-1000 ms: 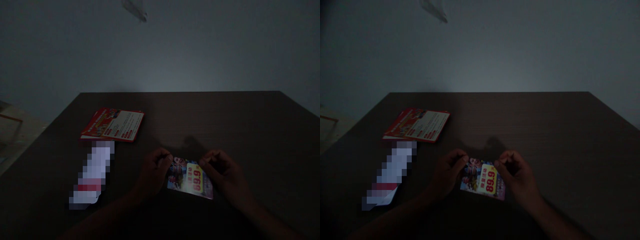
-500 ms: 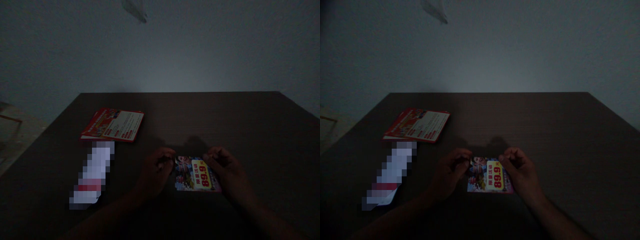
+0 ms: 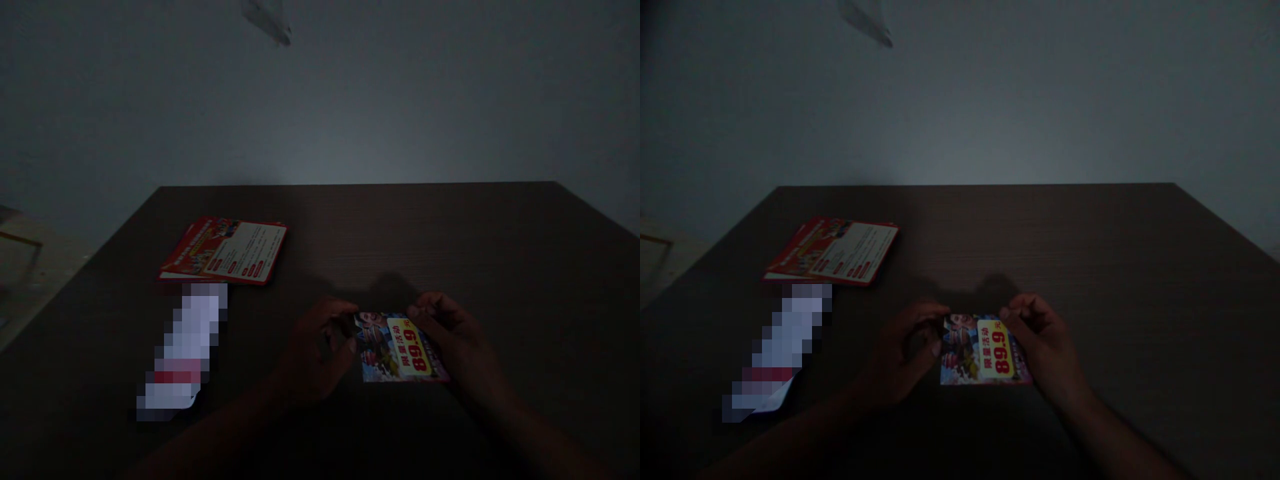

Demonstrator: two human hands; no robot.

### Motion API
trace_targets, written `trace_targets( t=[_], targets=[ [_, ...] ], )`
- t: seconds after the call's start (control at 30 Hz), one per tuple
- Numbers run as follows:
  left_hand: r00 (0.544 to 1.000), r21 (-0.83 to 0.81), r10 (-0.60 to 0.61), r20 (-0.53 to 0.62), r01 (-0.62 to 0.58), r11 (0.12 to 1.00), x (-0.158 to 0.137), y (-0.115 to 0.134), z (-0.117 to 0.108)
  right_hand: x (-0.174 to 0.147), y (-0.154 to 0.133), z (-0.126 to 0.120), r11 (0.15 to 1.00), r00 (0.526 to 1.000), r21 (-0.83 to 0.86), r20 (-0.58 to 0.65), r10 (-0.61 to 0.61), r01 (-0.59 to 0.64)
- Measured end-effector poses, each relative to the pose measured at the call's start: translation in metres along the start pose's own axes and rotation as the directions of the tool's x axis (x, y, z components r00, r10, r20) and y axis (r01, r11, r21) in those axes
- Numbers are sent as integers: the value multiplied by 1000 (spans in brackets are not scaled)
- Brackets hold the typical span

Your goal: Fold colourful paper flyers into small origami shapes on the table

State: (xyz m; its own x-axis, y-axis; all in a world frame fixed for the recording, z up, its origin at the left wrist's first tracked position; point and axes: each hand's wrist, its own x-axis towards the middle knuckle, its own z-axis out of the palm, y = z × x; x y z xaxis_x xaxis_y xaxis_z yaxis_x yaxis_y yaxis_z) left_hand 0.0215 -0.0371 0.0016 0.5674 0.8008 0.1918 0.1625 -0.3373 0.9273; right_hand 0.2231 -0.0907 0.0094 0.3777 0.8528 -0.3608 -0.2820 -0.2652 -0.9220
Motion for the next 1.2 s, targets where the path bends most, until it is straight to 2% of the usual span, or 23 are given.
trace_targets(
  t=[0.27, 0.57, 0.83, 1.07, 1.2],
  targets=[
    [1000, -12, 2, 30, -1, 1000, -1, 1, -2, 1, -3, 2, 995, 997, -74, -22, -68, 66],
    [1000, 56, 15, 1, -15, 998, 2, 6, 0, 0, -2, 2, 996, 998, -69, -19, -57, 55],
    [998, 53, 44, 47, -46, 998, 2, 3, 0, 2, 2, -2, 997, 1000, -70, 7, -24, 24],
    [999, 57, 35, 36, -37, 998, 5, 3, 1, -2, -2, -2, 991, 995, 91, -12, 99, -98],
    [1000, 112, -10, -25, 13, 994, 5, 2, 1, -1, -2, -3, 982, 996, 177, -33, 78, -71]
  ],
)
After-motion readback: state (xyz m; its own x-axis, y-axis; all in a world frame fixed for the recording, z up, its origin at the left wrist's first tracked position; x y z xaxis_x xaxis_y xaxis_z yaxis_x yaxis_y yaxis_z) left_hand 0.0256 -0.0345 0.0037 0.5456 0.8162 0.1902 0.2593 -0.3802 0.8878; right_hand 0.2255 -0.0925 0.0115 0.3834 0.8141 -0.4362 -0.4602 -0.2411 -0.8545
